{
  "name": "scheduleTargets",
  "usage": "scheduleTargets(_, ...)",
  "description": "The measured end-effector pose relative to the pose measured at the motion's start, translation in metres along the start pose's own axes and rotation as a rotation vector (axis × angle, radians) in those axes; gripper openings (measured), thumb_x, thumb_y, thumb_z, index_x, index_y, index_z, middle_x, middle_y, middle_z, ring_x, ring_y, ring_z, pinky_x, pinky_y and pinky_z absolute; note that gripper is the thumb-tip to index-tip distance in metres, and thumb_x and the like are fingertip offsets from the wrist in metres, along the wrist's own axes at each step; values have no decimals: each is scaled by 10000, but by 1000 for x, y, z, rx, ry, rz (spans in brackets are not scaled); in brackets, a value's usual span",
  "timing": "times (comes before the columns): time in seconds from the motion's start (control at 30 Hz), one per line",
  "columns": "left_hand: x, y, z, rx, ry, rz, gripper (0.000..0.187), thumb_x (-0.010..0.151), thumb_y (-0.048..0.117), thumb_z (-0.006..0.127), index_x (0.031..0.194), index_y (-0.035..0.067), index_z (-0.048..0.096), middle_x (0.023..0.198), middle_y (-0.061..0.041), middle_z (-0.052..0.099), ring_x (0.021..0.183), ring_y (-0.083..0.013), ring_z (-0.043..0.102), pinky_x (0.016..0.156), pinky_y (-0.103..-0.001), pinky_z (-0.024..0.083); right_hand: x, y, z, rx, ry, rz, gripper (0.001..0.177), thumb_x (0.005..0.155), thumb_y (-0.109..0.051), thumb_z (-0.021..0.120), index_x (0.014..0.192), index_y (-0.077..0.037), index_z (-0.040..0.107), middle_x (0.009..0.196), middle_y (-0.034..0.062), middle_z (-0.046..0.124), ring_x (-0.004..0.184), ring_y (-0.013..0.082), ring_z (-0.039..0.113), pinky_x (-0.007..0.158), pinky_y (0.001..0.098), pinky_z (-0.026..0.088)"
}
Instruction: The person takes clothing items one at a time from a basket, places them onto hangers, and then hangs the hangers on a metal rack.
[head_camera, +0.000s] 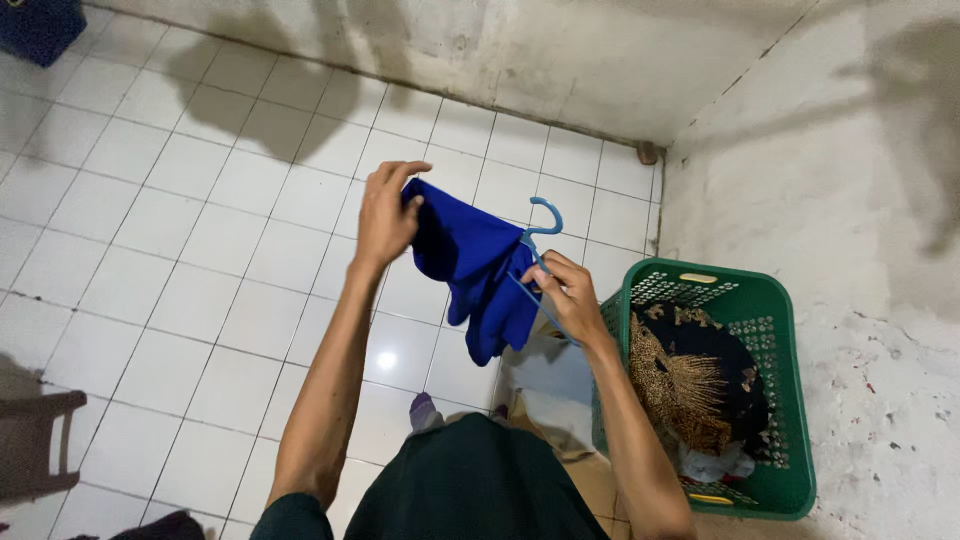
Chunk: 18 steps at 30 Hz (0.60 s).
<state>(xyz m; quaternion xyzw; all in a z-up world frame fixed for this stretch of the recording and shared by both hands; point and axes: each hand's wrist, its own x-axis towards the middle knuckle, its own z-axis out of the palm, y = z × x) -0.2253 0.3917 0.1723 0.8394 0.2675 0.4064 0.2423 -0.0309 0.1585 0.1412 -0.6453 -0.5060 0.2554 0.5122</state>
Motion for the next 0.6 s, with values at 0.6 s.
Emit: scheduleTargets(0.6, -9, -81, 4, -506, -668, -480, 200, 955, 213, 669, 1016, 77, 803, 868, -52, 770, 875, -184, 702, 880, -357, 552, -4, 0, -25, -604, 334, -208, 379, 1038, -216, 657, 740, 9, 589, 649, 108, 564, 518, 233, 520, 517, 367, 415)
